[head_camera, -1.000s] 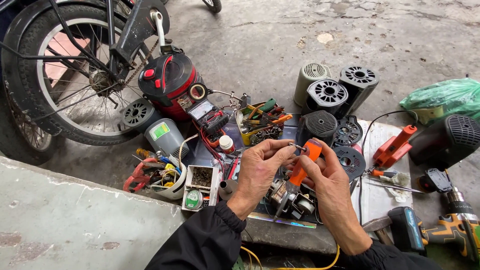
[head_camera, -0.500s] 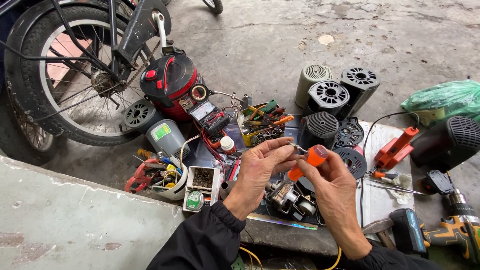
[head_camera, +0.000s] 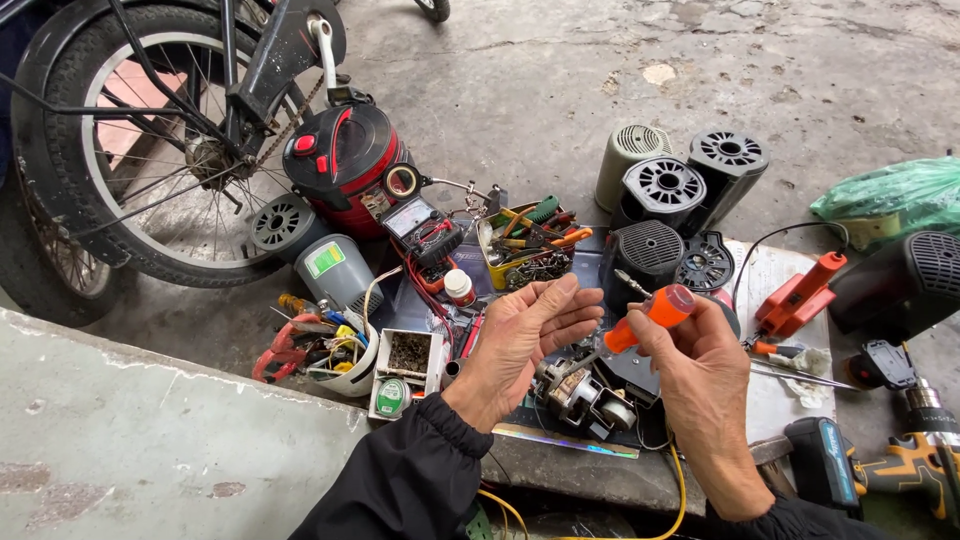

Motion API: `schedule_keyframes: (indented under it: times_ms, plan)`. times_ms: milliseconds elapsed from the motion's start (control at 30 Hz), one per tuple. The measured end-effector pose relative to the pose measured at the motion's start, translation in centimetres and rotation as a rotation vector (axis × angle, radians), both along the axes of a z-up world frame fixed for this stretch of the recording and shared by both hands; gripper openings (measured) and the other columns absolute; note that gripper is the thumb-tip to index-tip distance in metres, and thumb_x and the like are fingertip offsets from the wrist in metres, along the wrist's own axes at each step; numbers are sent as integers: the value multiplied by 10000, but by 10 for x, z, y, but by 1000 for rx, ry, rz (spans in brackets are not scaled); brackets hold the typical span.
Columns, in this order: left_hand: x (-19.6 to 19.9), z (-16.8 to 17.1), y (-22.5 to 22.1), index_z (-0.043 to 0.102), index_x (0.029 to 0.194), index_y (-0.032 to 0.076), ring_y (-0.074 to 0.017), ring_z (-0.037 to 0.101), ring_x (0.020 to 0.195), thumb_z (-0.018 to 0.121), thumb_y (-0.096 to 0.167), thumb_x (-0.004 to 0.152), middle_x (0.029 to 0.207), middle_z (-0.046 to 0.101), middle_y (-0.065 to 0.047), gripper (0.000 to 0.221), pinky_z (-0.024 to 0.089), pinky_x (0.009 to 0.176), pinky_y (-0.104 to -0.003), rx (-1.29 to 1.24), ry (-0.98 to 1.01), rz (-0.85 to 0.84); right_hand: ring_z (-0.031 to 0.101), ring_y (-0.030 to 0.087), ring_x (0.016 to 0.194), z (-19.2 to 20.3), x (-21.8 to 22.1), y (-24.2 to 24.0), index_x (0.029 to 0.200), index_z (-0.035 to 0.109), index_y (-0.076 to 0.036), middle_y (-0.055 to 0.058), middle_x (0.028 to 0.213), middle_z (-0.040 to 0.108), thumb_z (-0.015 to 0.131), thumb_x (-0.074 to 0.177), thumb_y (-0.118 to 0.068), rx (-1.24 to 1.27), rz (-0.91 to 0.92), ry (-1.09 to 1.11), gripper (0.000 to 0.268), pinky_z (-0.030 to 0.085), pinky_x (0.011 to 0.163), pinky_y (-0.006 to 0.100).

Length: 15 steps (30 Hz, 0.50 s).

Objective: Disassembling an electric motor component using a power drill and a screwdriver on a repair bench.

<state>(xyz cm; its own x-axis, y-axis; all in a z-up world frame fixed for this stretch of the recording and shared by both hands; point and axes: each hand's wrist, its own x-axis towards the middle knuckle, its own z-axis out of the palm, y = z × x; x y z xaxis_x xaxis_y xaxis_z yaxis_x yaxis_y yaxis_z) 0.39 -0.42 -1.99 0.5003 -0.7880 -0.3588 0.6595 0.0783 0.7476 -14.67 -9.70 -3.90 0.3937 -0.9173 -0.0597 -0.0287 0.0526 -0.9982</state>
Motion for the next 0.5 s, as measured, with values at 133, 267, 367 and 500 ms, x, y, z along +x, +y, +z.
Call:
schedule_keyframes:
  times_ms: [133, 267, 367, 500]
  plan:
    - [2, -4, 0, 699, 1185, -10, -297, 805, 1063, 732, 227, 1032, 1274, 810, -264, 284, 679, 961, -335, -13, -10, -34, 638, 166, 748, 6, -1, 3, 1258, 685, -64, 76, 1103, 845, 784, 996, -163, -1, 8, 27, 296, 491, 683, 282]
    - [3, -1, 2, 682, 1278, -50, -324, 787, 1130, 700, 217, 1048, 1308, 785, -277, 353, 674, 994, -362, -18, 20, -38, 670, 186, 760, 3, -3, 0, 1271, 682, -45, 102, 1152, 852, 772, 998, -163, -15, 23, 28, 311, 529, 674, 292]
    - [4, -2, -1, 683, 1256, -39, -307, 788, 1118, 716, 203, 1037, 1291, 793, -266, 329, 673, 989, -355, -21, 14, -32, 704, 197, 744, 1, -3, -2, 1242, 674, -41, 112, 1147, 848, 772, 1001, -150, -17, 26, -4, 282, 558, 661, 289]
    - [6, 0, 0, 799, 1100, 9, -226, 809, 970, 810, 215, 962, 1119, 848, -158, 248, 684, 936, -345, -16, -192, 23, 757, 232, 738, 7, -12, 2, 1141, 603, -51, 177, 980, 820, 763, 1020, -32, -48, 53, -125, 202, 614, 690, 306]
